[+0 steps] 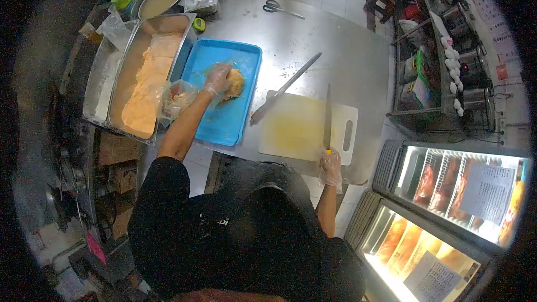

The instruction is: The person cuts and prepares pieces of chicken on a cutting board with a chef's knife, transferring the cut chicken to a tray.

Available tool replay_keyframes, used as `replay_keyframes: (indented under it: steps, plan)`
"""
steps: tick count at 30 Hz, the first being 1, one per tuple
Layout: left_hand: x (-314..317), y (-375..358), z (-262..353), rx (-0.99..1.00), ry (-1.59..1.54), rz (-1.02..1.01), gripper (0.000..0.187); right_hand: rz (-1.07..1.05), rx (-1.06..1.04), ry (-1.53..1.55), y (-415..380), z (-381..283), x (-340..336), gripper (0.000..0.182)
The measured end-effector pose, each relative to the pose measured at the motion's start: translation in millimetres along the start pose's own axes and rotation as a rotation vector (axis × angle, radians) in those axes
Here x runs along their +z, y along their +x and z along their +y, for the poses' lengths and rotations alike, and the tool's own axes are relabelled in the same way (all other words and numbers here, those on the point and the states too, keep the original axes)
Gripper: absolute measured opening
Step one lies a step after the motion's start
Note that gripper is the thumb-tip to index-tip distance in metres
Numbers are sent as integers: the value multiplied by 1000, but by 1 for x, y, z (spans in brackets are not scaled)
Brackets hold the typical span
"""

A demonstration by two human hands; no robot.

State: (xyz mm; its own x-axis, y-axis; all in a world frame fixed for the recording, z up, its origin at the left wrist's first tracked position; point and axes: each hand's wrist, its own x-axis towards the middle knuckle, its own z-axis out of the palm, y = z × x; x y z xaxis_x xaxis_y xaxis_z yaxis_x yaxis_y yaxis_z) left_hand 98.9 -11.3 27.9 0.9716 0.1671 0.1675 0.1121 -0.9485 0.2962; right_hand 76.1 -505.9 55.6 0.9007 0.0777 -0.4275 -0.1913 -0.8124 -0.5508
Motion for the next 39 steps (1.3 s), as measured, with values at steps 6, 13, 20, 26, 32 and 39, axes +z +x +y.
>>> replay_keyframes:
  steps: [6,13,20,26,32,39]
  plan:
    - [-1,-11,11,-102,115,-6,50,34,-248,196,6,66,24,26]
    - [-23,4,-9,-107,88,-269,50,189,-610,-337,-1,75,18,45]
    - [-27,16,-19,42,82,-367,49,92,-426,-84,-13,0,-17,58]
    - [-54,-1,-1,-67,116,-450,56,-52,-150,-18,6,-5,-13,49]
    - [-46,-22,0,-87,81,-240,48,416,-817,-356,41,64,38,42]
    - [-45,-42,11,-195,15,-92,45,25,-301,-196,23,58,41,33]
